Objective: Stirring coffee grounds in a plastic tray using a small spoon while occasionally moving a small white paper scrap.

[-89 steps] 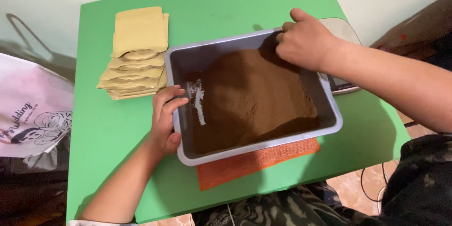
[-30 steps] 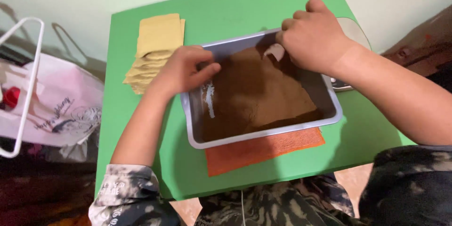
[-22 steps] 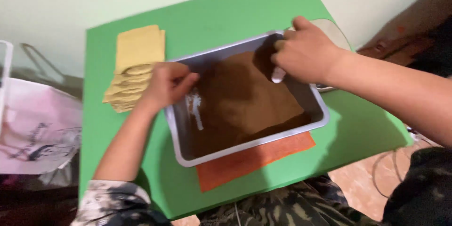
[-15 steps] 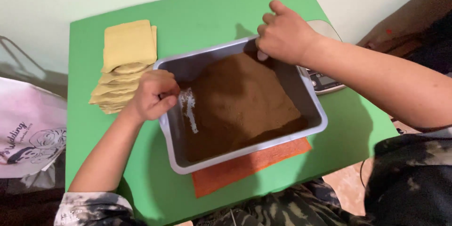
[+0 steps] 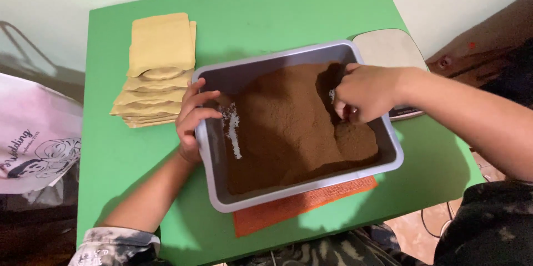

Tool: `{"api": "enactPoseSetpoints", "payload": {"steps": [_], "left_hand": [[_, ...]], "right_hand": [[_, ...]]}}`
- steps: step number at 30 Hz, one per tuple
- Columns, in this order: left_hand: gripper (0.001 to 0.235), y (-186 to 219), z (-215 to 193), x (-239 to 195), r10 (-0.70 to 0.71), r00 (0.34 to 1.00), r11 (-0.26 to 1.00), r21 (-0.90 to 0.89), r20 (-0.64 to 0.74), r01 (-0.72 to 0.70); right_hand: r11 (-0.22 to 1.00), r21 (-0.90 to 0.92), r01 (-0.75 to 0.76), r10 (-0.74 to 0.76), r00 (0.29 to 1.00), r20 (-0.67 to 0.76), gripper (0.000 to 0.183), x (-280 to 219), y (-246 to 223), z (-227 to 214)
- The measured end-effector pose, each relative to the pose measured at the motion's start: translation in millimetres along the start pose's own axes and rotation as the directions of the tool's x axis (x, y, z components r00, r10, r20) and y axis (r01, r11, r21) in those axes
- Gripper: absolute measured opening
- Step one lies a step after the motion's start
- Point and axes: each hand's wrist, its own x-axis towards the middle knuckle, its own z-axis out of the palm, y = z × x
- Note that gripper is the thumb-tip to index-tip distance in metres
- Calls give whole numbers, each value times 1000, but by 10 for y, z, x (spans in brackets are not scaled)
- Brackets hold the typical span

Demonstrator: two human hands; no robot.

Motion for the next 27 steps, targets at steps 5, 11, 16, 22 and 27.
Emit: {"api": "enactPoseSetpoints", "payload": {"steps": [5, 11, 16, 22, 27], "left_hand": [[83, -34, -62, -36, -13, 999, 999, 35, 49, 11], [73, 4, -110, -26, -57, 992, 998, 41, 110, 53], [66, -91, -121, -65, -40, 994, 999, 5, 99, 40], [82, -203, -96, -60, 40, 996, 998, 45, 75, -44], [82, -156, -93, -40, 28, 997, 998, 50, 78, -32]], "right_hand": [[999, 48, 12, -1, 977, -211, 21, -253, -38, -366], [913, -366, -178, -130, 725, -676, 5, -95, 49, -187], [604, -562, -565, -70, 666, -743, 21, 195, 421, 92], [689, -650, -319, -86, 855, -511, 11, 448, 421, 347], [885, -459, -73, 92, 996, 20, 9, 240, 64, 331]]}}
